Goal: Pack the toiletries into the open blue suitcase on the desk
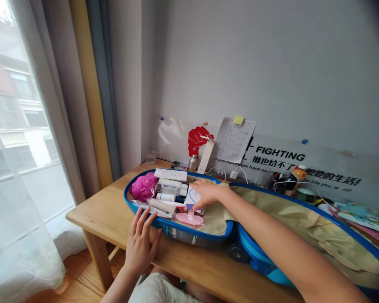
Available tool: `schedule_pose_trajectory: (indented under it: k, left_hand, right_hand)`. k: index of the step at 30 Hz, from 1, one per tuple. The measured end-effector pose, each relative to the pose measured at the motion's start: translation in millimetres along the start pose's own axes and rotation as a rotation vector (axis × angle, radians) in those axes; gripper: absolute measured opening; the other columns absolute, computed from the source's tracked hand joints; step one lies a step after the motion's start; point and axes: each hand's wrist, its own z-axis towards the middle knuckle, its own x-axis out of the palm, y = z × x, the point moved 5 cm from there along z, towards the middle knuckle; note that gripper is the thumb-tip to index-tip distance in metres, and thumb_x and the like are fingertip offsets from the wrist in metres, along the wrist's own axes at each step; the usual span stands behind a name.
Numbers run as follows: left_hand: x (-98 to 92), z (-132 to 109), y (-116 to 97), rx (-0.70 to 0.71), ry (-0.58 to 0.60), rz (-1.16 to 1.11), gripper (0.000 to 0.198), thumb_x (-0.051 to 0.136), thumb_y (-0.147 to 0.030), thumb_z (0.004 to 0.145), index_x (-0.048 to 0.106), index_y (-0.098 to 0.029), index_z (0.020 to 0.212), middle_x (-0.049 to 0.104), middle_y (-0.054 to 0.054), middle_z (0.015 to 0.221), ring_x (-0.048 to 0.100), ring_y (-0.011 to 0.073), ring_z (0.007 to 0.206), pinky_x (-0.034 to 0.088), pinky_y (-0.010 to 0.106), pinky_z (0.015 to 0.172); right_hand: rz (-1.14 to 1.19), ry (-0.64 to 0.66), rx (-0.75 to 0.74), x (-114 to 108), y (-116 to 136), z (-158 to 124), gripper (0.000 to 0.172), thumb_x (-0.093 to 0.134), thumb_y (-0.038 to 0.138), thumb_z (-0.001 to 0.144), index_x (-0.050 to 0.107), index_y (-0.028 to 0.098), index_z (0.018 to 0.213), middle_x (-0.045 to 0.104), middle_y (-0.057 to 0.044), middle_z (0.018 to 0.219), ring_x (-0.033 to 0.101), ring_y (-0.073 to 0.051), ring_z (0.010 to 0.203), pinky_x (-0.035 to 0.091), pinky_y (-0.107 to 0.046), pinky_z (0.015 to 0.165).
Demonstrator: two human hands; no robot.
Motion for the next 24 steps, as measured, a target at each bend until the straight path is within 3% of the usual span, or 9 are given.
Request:
schedule_pose_trajectory:
  k: [8,12,15,18,20,24]
  left_hand:
    - [0.0,0.8,-0.4,-0.003,-0.012,0.0,0.052,0.05,-0.027,0.096,0.038,-0.024,0.146,0.049,0.013,0.144,0.028,0.0297,0.148,0.034,0.05,0.115]
    - [-0.7,0.5,-0.2,0.007,-0.012,0.009,0.052,0.05,-0.027,0.095,0.039,-0.024,0.146,0.05,0.013,0.144,0.027,0.0287,0.148,0.031,0.049,0.116]
    - [-3.1,0.6,-1.0,0.004,-0.012,0.03,0.053,0.049,-0.027,0.095,0.039,-0.023,0.147,0.051,0.014,0.144,0.026,0.0279,0.149,0.024,0.049,0.119]
    - [-7.2,4.1,-8.3,-0.007,-0.018,0.052,0.052,0.049,-0.027,0.095,0.04,-0.02,0.145,0.051,0.016,0.144,0.023,0.0276,0.15,0.017,0.05,0.121]
    - [-8.5,9.6,-21.5,0.025,-0.006,0.047,0.049,0.05,-0.027,0.094,0.045,-0.02,0.142,0.053,0.014,0.143,0.023,0.0275,0.15,0.014,0.05,0.122]
    - [-1.3,24.4,-67.0,0.202,0.087,-0.013,0.039,0.052,-0.027,0.092,0.057,-0.026,0.131,0.06,0.007,0.138,0.039,0.0255,0.142,0.01,0.045,0.123]
  right_hand:
    - [0.09,0.009,0.008,1.8,-1.7,-7.7,0.123,0.073,0.07,0.06,0.023,0.013,0.157,0.02,-0.018,0.163,0.018,-0.037,0.151,0.021,-0.048,0.123]
    - [0.135,-0.095,0.034,-10.6,-8.4,-32.5,0.109,0.061,0.072,0.072,0.02,0.018,0.158,0.016,-0.013,0.165,0.015,-0.034,0.152,0.021,-0.048,0.123]
    - [0.163,-0.283,0.052,-20.1,-19.9,-70.7,0.087,0.049,0.067,0.084,0.028,0.022,0.155,0.026,-0.012,0.163,0.026,-0.032,0.15,0.027,-0.05,0.121]
    - [0.206,-0.577,0.054,-20.9,-33.7,-126.0,0.061,0.044,0.059,0.09,0.05,0.027,0.142,0.056,-0.01,0.143,0.055,-0.028,0.13,0.045,-0.048,0.108]
    - [0.221,-0.687,0.117,-9.5,-45.5,-165.0,0.048,0.042,0.054,0.092,0.061,0.029,0.128,0.067,-0.007,0.127,0.065,-0.025,0.114,0.053,-0.043,0.097]
    - [0.241,-0.781,0.421,33.9,-80.7,-237.9,0.044,0.044,0.058,0.088,0.068,0.031,0.113,0.071,-0.006,0.12,0.068,-0.027,0.108,0.057,-0.042,0.089]
